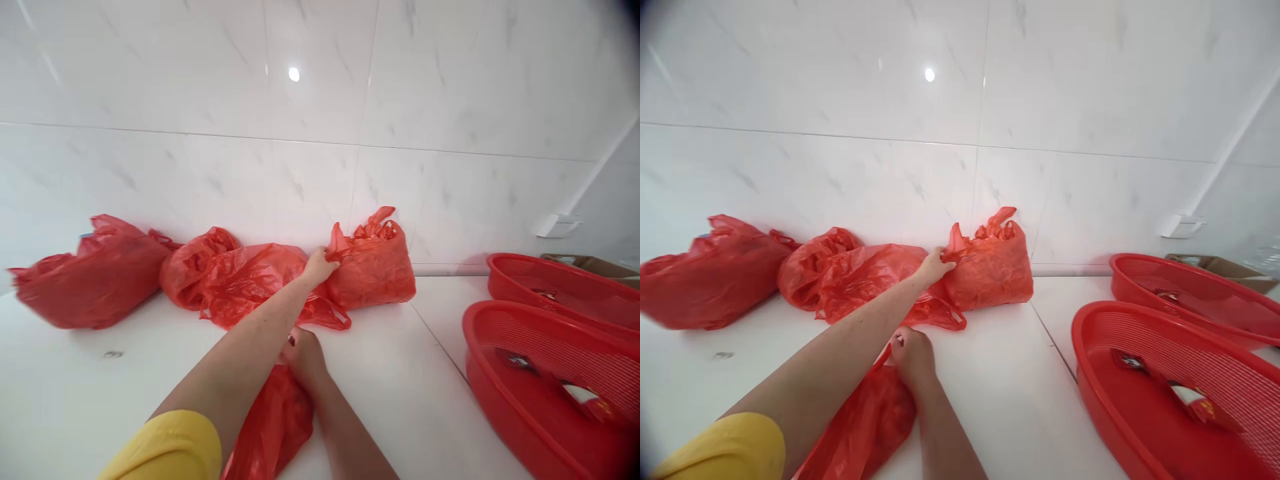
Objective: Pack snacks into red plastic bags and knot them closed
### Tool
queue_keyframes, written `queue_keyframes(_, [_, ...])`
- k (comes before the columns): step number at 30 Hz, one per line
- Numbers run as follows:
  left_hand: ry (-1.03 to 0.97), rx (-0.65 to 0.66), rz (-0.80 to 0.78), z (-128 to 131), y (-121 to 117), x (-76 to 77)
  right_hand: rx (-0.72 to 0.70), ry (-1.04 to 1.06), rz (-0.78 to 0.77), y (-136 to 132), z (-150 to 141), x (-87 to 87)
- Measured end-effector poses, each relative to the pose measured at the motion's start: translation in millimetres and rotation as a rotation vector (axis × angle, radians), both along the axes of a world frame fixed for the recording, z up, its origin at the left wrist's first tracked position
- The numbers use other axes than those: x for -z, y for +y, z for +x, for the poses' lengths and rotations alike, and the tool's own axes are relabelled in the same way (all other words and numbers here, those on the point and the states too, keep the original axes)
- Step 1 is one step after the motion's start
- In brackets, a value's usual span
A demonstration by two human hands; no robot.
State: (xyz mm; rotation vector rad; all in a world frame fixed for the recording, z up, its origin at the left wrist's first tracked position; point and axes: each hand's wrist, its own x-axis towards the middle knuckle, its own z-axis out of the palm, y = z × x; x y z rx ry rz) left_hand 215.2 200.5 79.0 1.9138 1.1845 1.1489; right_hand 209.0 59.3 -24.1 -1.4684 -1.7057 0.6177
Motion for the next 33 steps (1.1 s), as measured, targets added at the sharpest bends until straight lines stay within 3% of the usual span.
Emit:
queue_keyframes(4, [0.136, 0.131, 0.115, -49, -39, -20.1, -0.057, 0.043, 0.029, 1, 1, 0.3])
queue_keyframes(7, [0.212, 0.177, 0.166, -105, -82, -16.8, -0.079, 0.069, 0.022, 4, 2, 4.0])
queue_keyframes(10, [0.258, 0.106, 0.168, -169, -120, 6.6, -0.083, 0.091, 0.011, 6, 4, 8.6])
queue_keyframes(14, [0.222, -0.259, 0.224, -246, -155, 52.3, -0.098, 0.092, 0.004, 4, 5, 11.6])
queue_keyframes(18, [0.133, -0.398, -0.008, -289, -175, 88.8, -0.090, 0.098, -0.014, -1, 4, 11.1])
queue_keyframes(22, [0.078, -0.387, -0.094, -300, -184, 99.3, -0.082, 0.099, -0.044, -9, -1, 8.4])
queue_keyframes(25, [0.137, -0.274, 0.077, -291, -193, 92.5, -0.078, 0.101, -0.079, -16, -6, 4.9])
queue_keyframes(29, [0.263, -0.029, 0.390, -258, -215, 78.3, -0.047, 0.073, -0.109, -20, -11, 2.3])
queue_keyframes(33, [0.416, 0.216, 0.459, -224, -232, 76.5, -0.011, -0.003, -0.113, -18, -10, 3.7])
